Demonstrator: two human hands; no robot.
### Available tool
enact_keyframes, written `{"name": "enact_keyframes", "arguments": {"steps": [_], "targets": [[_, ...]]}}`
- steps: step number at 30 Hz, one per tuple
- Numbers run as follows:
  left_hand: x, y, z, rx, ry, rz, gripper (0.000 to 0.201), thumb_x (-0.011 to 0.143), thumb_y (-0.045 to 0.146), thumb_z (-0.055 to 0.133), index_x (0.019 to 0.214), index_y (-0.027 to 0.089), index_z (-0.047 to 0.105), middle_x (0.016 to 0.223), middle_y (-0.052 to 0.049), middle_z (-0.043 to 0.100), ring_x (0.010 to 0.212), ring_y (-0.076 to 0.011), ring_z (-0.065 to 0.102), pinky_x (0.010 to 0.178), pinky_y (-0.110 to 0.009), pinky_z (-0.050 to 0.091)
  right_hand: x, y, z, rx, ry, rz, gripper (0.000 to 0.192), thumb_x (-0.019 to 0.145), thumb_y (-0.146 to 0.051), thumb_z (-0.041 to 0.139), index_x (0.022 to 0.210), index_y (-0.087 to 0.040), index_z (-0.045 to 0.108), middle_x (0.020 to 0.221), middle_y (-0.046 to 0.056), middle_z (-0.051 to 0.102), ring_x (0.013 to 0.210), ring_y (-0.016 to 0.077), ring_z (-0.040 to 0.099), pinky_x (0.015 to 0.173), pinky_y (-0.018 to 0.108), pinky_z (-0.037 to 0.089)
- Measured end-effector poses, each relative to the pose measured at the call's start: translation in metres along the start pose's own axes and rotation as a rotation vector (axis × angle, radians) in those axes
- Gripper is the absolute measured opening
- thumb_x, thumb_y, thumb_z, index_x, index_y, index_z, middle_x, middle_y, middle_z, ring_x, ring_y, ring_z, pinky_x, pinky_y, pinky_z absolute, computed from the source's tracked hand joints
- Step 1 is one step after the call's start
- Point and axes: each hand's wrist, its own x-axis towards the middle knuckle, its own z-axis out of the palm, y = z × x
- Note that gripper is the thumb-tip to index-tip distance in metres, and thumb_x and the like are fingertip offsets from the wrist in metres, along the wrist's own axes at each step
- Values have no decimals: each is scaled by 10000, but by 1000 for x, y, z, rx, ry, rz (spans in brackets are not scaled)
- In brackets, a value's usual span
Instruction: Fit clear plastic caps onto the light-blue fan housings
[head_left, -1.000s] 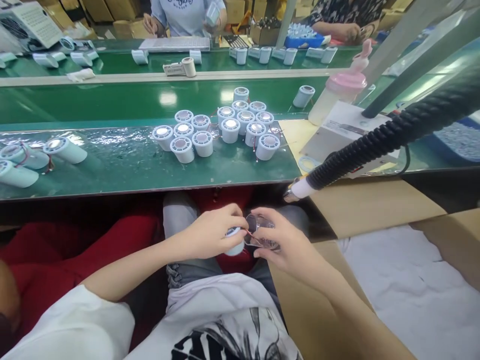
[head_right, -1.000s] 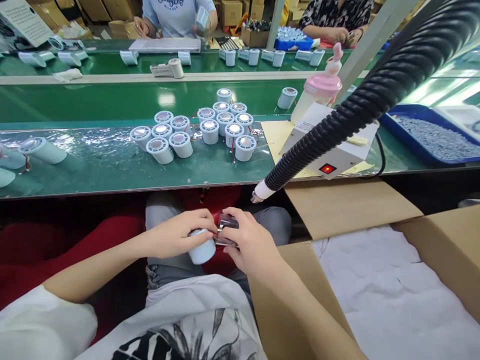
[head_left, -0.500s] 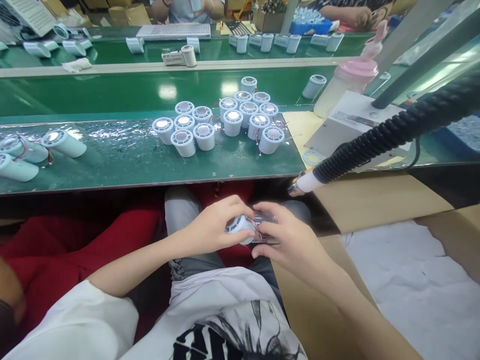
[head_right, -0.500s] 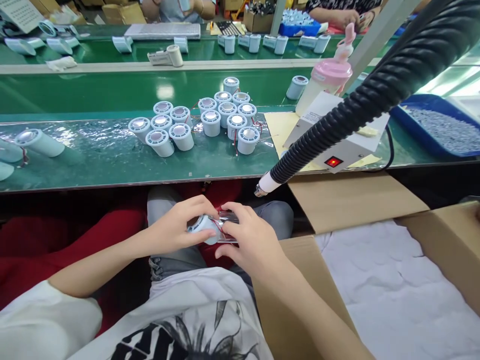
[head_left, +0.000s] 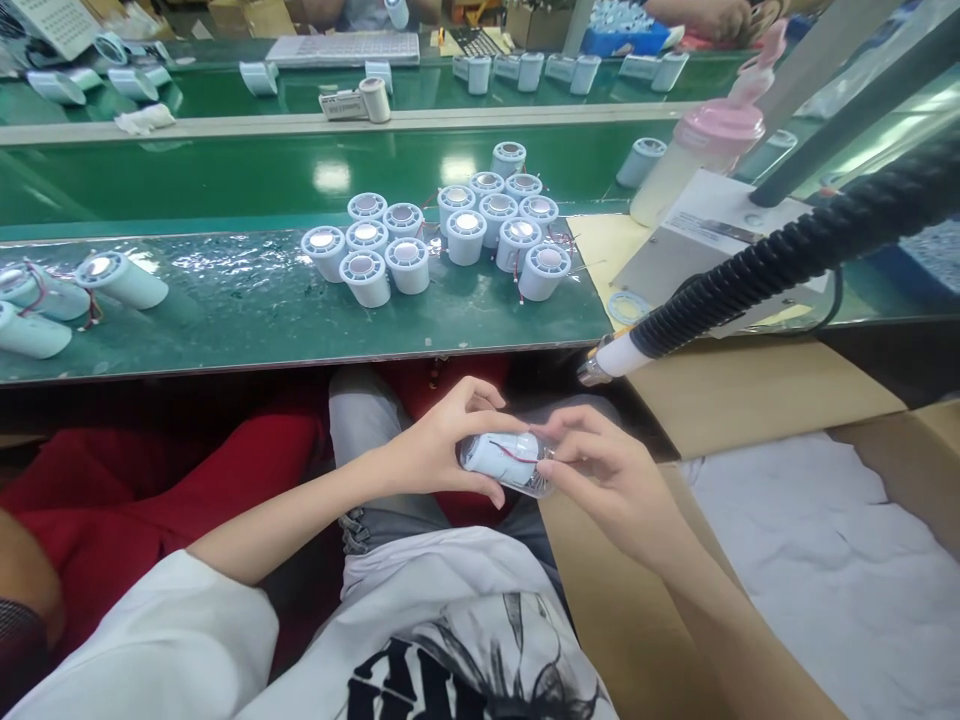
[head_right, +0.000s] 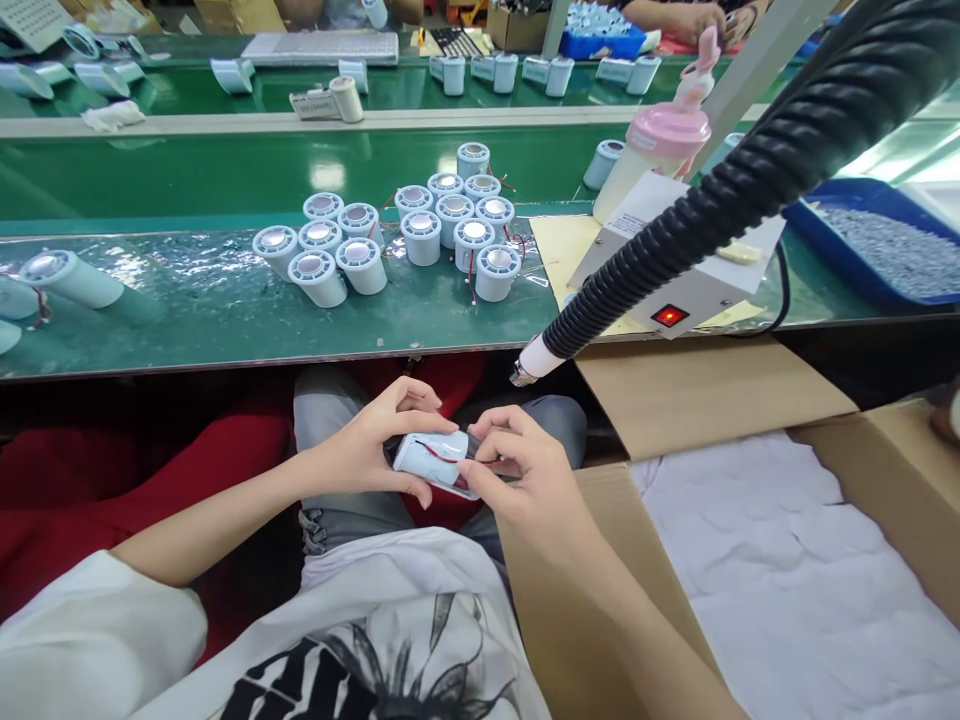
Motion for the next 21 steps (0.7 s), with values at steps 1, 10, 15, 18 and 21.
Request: {"name": "enact_keyframes", "arguments": {"steps": [1, 10, 15, 18, 21], "targets": [[0, -2, 1, -29, -30, -13, 654, 593, 446, 828, 1180, 222, 646, 1178, -135, 491, 1130, -283, 506, 989, -446, 443, 1, 2, 0, 53, 17, 17, 256, 785, -253, 628, 545, -187, 567, 908, 62, 569, 886, 199, 634, 647, 244, 550], [-8, 8, 7, -572, -56, -280, 665, 694, 263, 790, 1303, 255, 524, 1305, -103, 570, 1154, -245, 585, 941, -339, 507, 6, 15, -9, 338, -105, -20, 109, 761, -326, 747, 758, -225, 706, 1126, 79, 682, 1029, 265, 656, 779, 348, 596], [-12, 9, 10, -778, 16, -385, 616, 708, 259, 784, 1271, 246, 535, 1282, -97, 587, 1095, -228, 610, 902, -329, 521, -6, 20, -6, -200, -71, -354, 411, 775, -160, 736, 1157, -262, 622, 1324, 89, 582, 1221, 258, 549, 1007, 375, 492], [-13, 9, 7, -760, -22, -383, 652, 704, 289, 787, 1299, 272, 521, 1327, -95, 559, 1104, -241, 603, 860, -310, 534, -9, 24, -6, -251, -45, -385, 429, 800, -189, 723, 1193, -265, 569, 1329, 72, 580, 1190, 233, 577, 996, 330, 507], [-13, 11, 2, -672, -68, -332, 695, 697, 273, 792, 1327, 317, 502, 1358, -74, 542, 1085, -234, 618, 830, -281, 543, -9, 24, -7, -162, -91, -325, 444, 801, -224, 731, 1198, -274, 541, 1331, 49, 577, 1138, 212, 611, 956, 299, 540]]}}
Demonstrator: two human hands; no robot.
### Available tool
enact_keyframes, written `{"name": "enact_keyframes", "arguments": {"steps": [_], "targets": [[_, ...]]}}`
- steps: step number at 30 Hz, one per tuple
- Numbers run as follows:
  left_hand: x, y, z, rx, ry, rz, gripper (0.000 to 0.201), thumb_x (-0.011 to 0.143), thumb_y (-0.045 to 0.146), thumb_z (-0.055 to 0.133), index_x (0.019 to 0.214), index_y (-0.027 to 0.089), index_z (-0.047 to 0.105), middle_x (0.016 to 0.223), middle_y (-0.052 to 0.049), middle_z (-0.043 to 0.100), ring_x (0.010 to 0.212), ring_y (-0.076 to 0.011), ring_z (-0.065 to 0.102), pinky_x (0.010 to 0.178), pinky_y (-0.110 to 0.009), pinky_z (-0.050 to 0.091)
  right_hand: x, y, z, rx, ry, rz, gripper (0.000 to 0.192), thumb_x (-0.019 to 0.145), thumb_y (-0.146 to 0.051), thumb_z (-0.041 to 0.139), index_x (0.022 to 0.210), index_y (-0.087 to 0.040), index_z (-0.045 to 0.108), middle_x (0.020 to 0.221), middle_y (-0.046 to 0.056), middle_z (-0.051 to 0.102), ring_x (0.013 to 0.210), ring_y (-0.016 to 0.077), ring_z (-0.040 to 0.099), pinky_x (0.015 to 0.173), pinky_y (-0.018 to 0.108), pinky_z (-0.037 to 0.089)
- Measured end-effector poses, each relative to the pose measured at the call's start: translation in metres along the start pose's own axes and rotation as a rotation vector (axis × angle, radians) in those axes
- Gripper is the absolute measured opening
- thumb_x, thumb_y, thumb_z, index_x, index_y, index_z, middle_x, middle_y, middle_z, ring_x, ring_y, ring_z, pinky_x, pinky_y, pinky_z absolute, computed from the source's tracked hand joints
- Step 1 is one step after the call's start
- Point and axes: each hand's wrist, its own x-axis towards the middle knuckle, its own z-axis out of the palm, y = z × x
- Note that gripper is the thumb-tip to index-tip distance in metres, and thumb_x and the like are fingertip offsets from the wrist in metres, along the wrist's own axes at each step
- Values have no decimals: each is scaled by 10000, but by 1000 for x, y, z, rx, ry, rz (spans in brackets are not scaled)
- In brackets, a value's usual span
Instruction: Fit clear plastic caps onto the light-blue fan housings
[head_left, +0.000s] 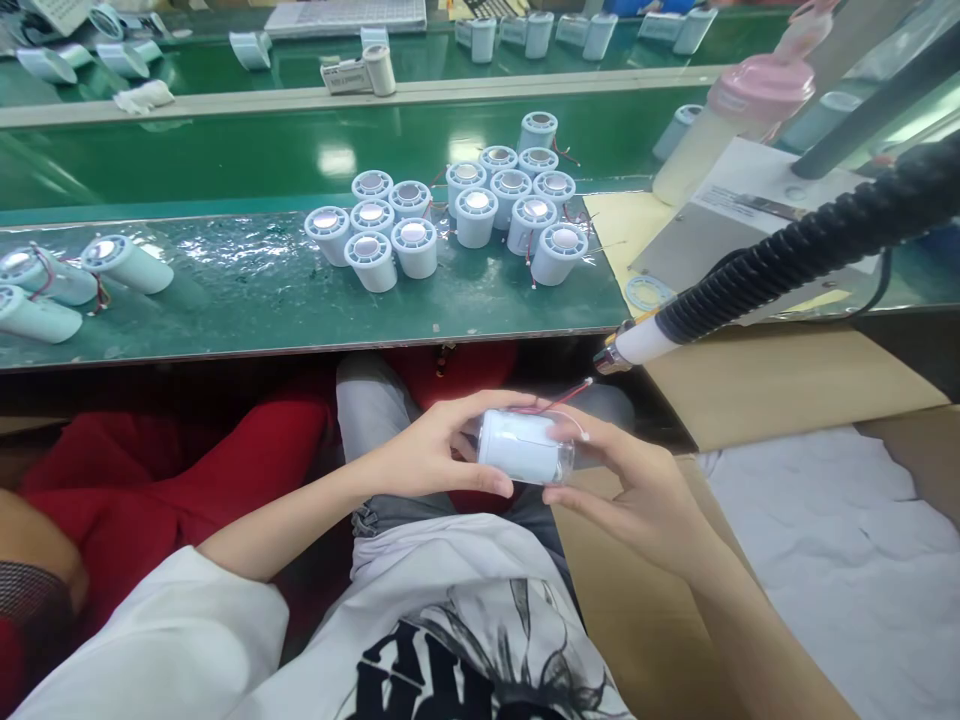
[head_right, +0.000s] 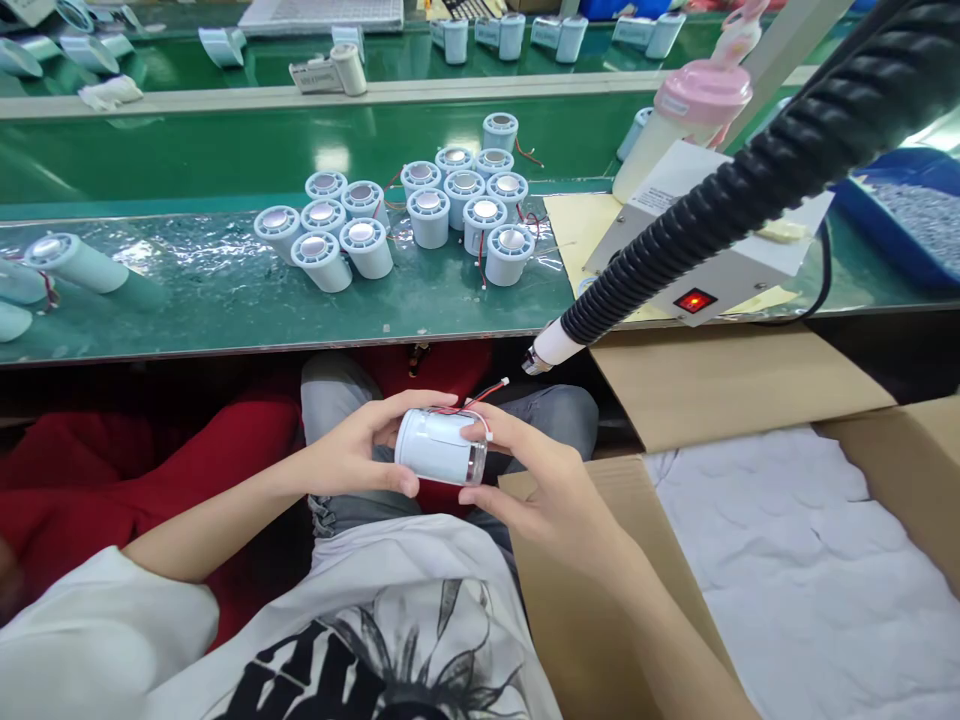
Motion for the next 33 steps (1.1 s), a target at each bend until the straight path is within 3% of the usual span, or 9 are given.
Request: {"name": "enact_keyframes", "arguments": {"steps": [11, 23, 27, 33], "targets": [[-6, 5, -3, 141, -11, 77, 784, 663, 237, 814, 1368, 297, 478, 1399, -100, 516, 1226, -277, 547, 943, -321, 520, 4, -7, -2, 365, -89, 230, 446, 793, -251, 751, 1179, -318, 537, 1224, 7, 616, 1134, 191, 611, 910, 259, 566], [-7, 4, -4, 215, -22, 119, 794, 659, 236, 818, 1370, 308, 472, 1406, -94, 508, 1259, -276, 517, 955, -329, 510, 8, -11, -2, 595, -103, 399, 348, 809, -255, 730, 1104, -338, 565, 1142, -19, 616, 960, 138, 652, 786, 214, 590], [-9, 5, -5, 222, -21, 121, 795, 661, 236, 815, 1375, 288, 470, 1409, -113, 502, 1271, -292, 503, 966, -354, 506, 8, -11, 0, 601, -100, 399, 357, 802, -261, 734, 1111, -316, 562, 1146, 5, 617, 955, 157, 655, 774, 242, 599], [-10, 10, -3, 210, -13, 129, 761, 672, 216, 803, 1360, 285, 487, 1394, -105, 511, 1273, -282, 499, 980, -347, 503, 4, -18, 1, 448, -43, 283, 383, 807, -259, 724, 1151, -312, 565, 1149, 25, 619, 989, 193, 639, 778, 279, 598]]}}
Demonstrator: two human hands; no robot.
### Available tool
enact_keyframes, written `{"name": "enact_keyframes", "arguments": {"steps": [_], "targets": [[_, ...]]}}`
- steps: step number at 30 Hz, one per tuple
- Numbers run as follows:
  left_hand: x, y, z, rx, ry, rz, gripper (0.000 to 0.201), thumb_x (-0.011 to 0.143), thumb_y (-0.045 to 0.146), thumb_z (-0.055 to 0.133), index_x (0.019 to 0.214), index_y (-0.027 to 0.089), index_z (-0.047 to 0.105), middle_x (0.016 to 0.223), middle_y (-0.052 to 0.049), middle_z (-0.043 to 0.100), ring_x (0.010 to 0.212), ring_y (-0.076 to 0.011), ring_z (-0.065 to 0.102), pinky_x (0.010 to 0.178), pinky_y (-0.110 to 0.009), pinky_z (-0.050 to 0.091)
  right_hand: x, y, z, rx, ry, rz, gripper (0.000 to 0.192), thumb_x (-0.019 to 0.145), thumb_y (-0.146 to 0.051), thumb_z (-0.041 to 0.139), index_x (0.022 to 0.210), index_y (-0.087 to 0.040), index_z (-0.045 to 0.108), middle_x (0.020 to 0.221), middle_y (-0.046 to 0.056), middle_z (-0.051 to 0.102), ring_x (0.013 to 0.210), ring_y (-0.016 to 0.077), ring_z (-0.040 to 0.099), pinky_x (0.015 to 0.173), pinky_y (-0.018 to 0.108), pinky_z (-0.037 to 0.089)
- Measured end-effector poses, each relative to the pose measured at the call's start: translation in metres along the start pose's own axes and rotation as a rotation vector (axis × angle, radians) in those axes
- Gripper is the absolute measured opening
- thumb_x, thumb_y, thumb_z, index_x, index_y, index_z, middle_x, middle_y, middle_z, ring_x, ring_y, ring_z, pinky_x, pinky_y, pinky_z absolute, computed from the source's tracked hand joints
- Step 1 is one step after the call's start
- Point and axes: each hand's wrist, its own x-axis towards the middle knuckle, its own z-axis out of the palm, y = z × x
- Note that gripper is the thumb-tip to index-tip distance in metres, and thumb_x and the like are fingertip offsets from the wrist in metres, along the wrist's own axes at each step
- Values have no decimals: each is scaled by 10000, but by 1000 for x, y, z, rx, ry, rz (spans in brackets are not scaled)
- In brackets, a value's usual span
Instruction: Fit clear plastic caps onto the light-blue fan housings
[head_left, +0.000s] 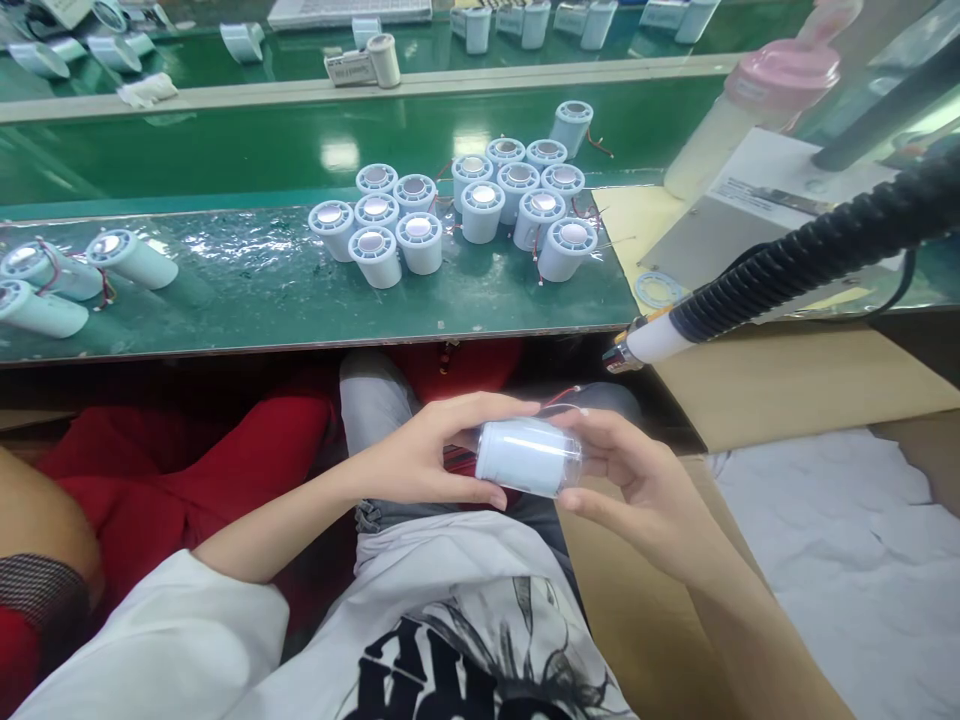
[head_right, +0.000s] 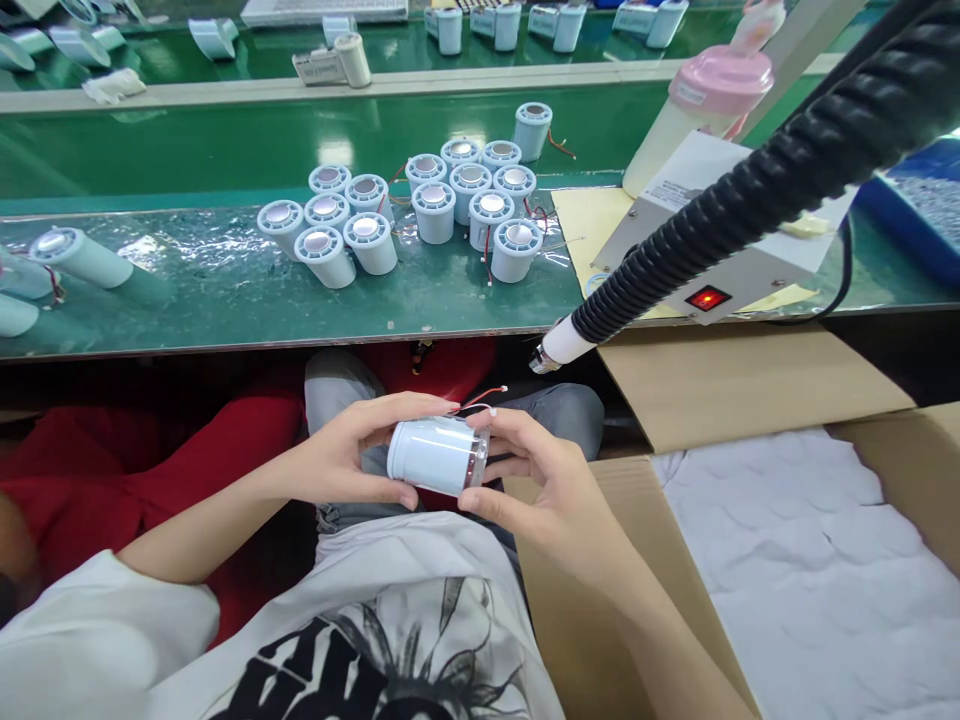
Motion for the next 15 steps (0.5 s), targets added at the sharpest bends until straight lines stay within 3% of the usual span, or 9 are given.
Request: {"name": "enact_keyframes", "arguments": {"steps": [3, 8, 12, 15], "targets": [[-2, 4, -5, -1, 53, -23, 716, 684, 217, 793, 1338, 277, 508, 1363, -102, 538, 1237, -283, 528, 961, -345, 517, -5, 0, -3, -83, 100, -63, 362, 838, -250, 676, 1178, -301, 563, 1178, 43, 605, 1034, 214, 611, 808, 305, 577], [-11, 3, -29, 27, 282, -146, 554, 735, 240, 748, 1253, 226, 553, 1300, -109, 565, 1061, -243, 611, 856, -280, 550, -18, 0, -15, -70, 366, -145, 345, 865, -275, 625, 1197, -315, 540, 1173, 38, 580, 1019, 214, 589, 822, 327, 554], [-16, -6, -46, 44, 426, -212, 512, 703, 290, 767, 1173, 222, 573, 1271, -90, 551, 960, -213, 606, 722, -231, 564, -29, -6, -19, -115, 425, -162, 353, 859, -281, 630, 1198, -328, 543, 1164, 23, 584, 985, 195, 589, 833, 308, 543], [-16, -9, -47, 34, 446, -261, 534, 680, 323, 776, 1162, 216, 574, 1242, -92, 565, 920, -214, 608, 702, -244, 565, -33, -9, -19, -108, 443, -179, 353, 856, -329, 632, 1198, -318, 545, 1152, 36, 592, 980, 212, 599, 822, 329, 550]]}}
